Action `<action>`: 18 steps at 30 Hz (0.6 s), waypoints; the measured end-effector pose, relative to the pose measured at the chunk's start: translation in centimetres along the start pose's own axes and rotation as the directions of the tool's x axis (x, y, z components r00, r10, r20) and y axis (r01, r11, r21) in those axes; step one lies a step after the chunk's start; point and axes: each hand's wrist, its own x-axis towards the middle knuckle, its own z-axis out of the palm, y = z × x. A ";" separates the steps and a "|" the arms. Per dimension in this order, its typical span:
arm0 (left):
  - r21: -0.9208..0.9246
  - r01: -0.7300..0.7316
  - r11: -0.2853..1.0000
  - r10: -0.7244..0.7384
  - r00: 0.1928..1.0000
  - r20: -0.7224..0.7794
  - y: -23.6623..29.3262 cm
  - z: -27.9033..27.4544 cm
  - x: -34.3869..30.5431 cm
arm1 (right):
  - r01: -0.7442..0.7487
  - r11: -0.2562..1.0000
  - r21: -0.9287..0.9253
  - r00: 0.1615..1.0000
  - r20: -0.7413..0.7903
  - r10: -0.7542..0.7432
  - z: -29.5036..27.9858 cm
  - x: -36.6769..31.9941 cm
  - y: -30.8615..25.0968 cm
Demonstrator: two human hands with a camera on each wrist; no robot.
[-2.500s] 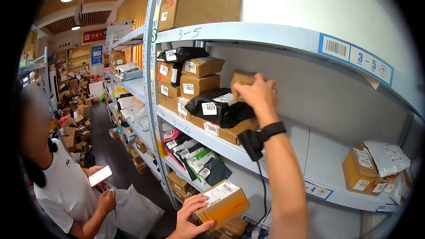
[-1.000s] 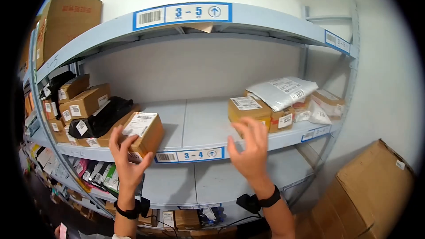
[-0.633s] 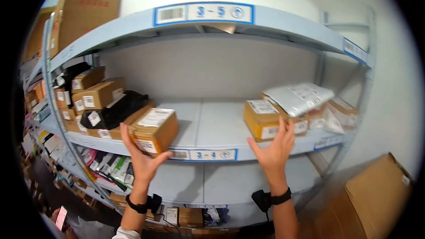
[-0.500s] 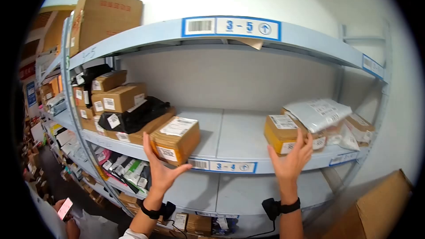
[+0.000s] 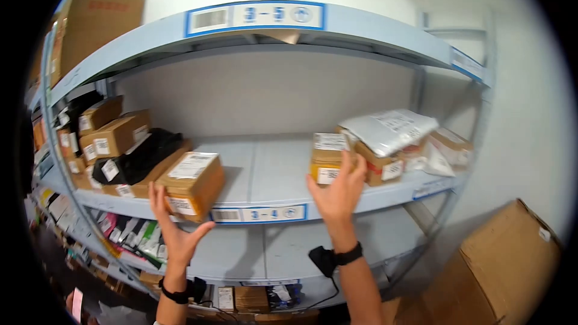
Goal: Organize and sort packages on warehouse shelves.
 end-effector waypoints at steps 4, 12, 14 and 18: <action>-0.024 0.103 0.994 -0.102 0.995 0.011 0.0 0.4 -0.1 | 0.001 1.000 -0.011 1.000 -0.018 -0.001 0.1 0.0 0.1; -0.014 0.081 0.997 -0.081 0.997 0.015 -0.8 0.8 0.1 | 0.027 1.000 0.015 1.000 -0.010 -0.027 -0.4 -0.1 0.0; -0.004 0.085 0.996 -0.085 0.996 0.015 -0.7 0.9 0.2 | 0.028 1.000 -0.007 0.999 -0.022 -0.028 -0.5 -0.1 -0.1; -0.018 0.068 0.998 -0.068 0.998 0.015 -0.7 1.1 0.4 | 0.022 1.000 -0.013 0.999 -0.023 -0.023 -0.5 -0.2 0.0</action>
